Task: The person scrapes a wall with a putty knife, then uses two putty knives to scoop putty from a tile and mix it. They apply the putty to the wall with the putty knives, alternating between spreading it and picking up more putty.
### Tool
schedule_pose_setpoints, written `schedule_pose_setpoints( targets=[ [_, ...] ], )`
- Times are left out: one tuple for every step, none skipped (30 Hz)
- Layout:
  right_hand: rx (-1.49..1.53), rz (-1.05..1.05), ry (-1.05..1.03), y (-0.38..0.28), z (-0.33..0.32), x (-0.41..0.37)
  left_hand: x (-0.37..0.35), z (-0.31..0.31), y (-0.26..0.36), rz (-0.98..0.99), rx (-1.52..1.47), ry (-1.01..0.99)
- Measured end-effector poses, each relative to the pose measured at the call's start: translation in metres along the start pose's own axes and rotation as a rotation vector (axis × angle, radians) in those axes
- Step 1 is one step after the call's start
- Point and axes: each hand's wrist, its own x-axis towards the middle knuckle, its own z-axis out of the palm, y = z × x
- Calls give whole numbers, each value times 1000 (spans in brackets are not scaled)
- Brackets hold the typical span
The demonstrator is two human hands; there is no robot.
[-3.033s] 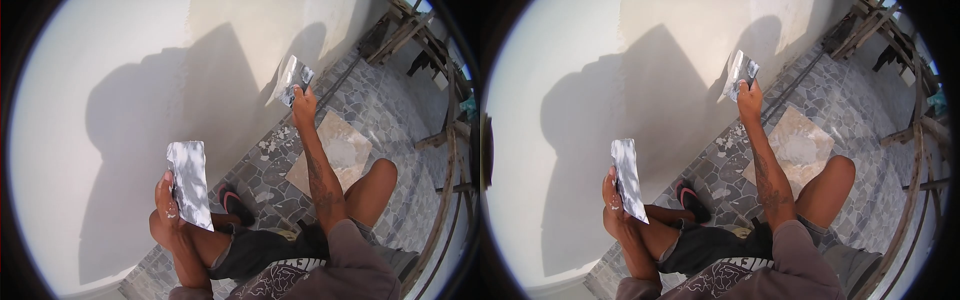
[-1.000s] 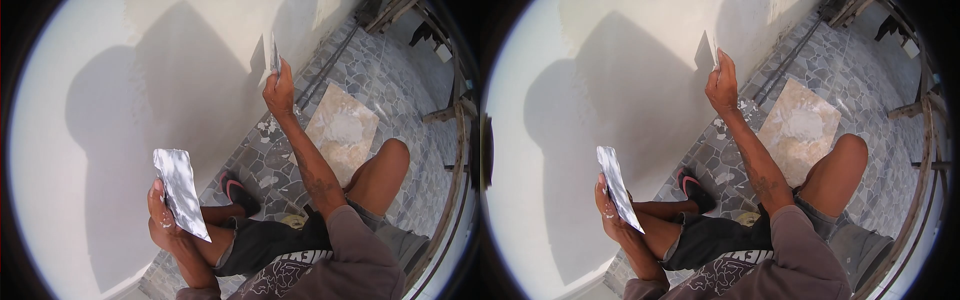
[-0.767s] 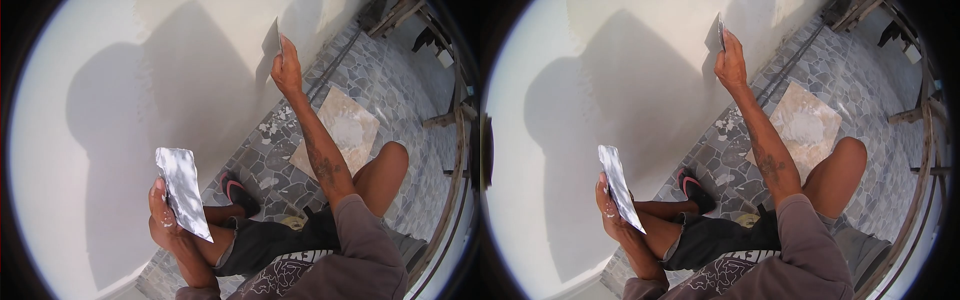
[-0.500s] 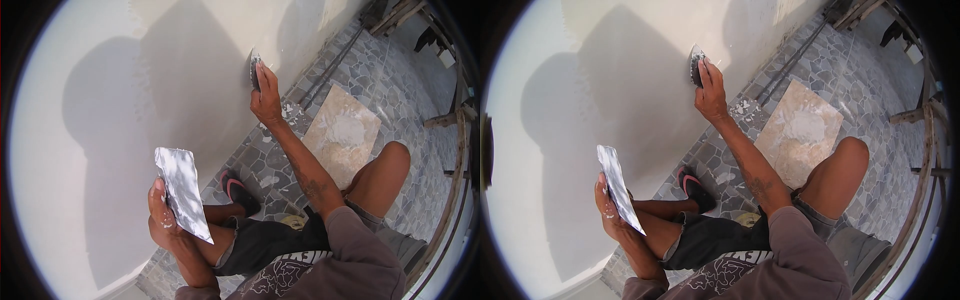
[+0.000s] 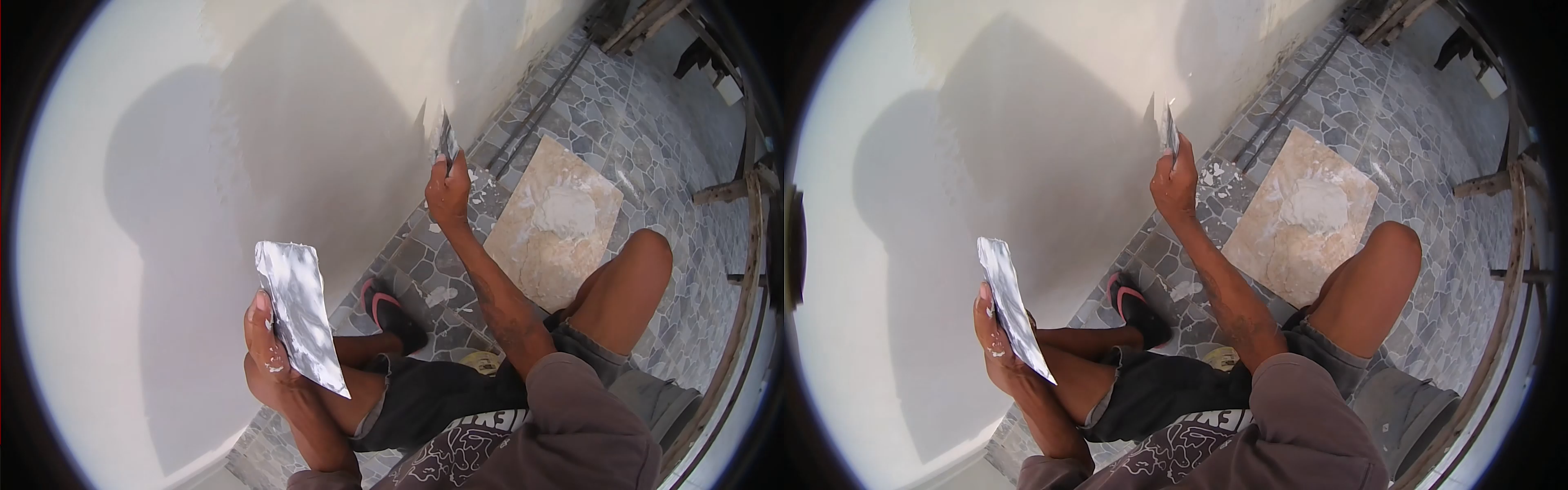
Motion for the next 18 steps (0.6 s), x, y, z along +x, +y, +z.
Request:
schedule_pose_setpoints(
  targets=[
    [-44, 175, 61, 9, -7, 25, -1, -2, -1, -3, -9, -6],
    [-32, 156, 119, 24, -11, 47, -1, -2, -1, -9, -24, 3],
    [-18, 133, 177, 41, -13, 67, -1, -3, -2, -14, -39, 12],
    [-48, 45, 203, 54, -13, 85, 0, -2, -3, -25, -56, 38],
    [-78, -42, 228, 65, -12, 99, 0, -2, -4, -36, -72, 64],
    [-108, -128, 252, 63, -12, 105, 0, 0, -2, -16, -73, 17],
    [-105, -104, 193, 62, -11, 106, 0, 2, 1, 4, -73, -29],
    [-101, -79, 134, 60, -10, 107, -1, 3, 3, 11, -76, -53],
    [-98, -53, 76, 55, -9, 106, -1, 5, 5, 18, -79, -76],
    [-89, -83, 63, 50, -7, 101, -2, 7, 6, 11, -86, -78],
    [-80, -114, 51, 45, -3, 93, -2, 6, 6, -6, -85, -77],
    [-72, -144, 38, 41, 0, 84, -1, 5, 6, -24, -85, -77],
    [-85, -193, 29, 41, 5, 74, 1, 1, 6, -52, -76, -73],
    [-100, -242, 19, 41, 10, 62, 1, 0, 4, -53, -58, -56],
    [-115, -290, 10, 39, 15, 49, 2, -2, 1, -55, -41, -38],
    [-115, -294, -11, 34, 19, 35, 2, -2, -3, -28, -14, -5],
    [-115, -298, -32, 29, 24, 19, 1, -3, -4, -16, 0, 10],
    [-115, -301, -54, 23, 29, 4, 1, -3, -5, -4, 13, 25]
  ],
)
